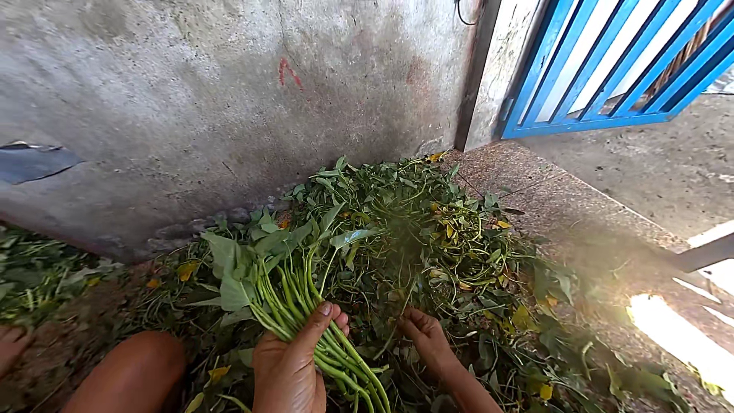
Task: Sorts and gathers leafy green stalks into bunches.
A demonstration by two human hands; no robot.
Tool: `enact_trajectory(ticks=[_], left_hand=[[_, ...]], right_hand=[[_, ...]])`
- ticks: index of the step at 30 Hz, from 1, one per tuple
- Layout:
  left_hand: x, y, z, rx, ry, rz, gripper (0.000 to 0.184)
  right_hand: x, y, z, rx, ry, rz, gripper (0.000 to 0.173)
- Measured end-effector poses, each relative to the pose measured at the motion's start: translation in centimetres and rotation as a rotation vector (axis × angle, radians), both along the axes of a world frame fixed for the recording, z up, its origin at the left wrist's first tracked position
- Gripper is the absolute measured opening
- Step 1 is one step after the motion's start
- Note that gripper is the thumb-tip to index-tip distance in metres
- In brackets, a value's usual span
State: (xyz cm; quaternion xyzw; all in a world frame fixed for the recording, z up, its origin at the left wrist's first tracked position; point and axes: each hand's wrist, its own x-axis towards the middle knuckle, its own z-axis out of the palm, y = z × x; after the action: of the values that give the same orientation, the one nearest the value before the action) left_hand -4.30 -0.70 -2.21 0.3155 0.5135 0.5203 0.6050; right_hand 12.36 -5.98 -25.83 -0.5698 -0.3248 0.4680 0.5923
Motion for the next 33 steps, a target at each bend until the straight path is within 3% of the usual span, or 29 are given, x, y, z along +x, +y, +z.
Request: enact_trajectory(ticks=[5, 9, 13, 16, 23, 33], left_hand=[[0.3, 0.1, -0.7, 0.026, 0.059, -0.012, 0.018], [0.7, -0.1, -1.2, 0.011, 0.06, -0.054, 0.023], [1.2, -0.7, -1.8, 0.001, 0.038, -0.145, 0.024], [1.5, -1.2, -2.3, 0.047, 0.036, -0.218, 0.023], [0.7, -1.2, -2.0, 0.094, -0.053, -0.289, 0.021], [0.6, -1.4, -2.1, 0.148, 0.002, -0.386, 0.029]], right_hand=[[-0.4, -1.1, 5.2, 0.147, -0.309, -0.056, 0.032], [-1.1, -2.1, 10.0, 0.229, -0.192, 0.015, 0.028], [-2.6, -2.9, 12.2, 0.334, -0.119, 0.13, 0.028], [-3.6, -3.1, 12.9, 0.354, -0.174, 0.146, 0.028], [-3.6, -3.8, 12.6, 0.375, -0.566, 0.028, 0.035], [-3.8, -4.0, 14.0, 0.292, -0.356, 0.141, 0.031]])
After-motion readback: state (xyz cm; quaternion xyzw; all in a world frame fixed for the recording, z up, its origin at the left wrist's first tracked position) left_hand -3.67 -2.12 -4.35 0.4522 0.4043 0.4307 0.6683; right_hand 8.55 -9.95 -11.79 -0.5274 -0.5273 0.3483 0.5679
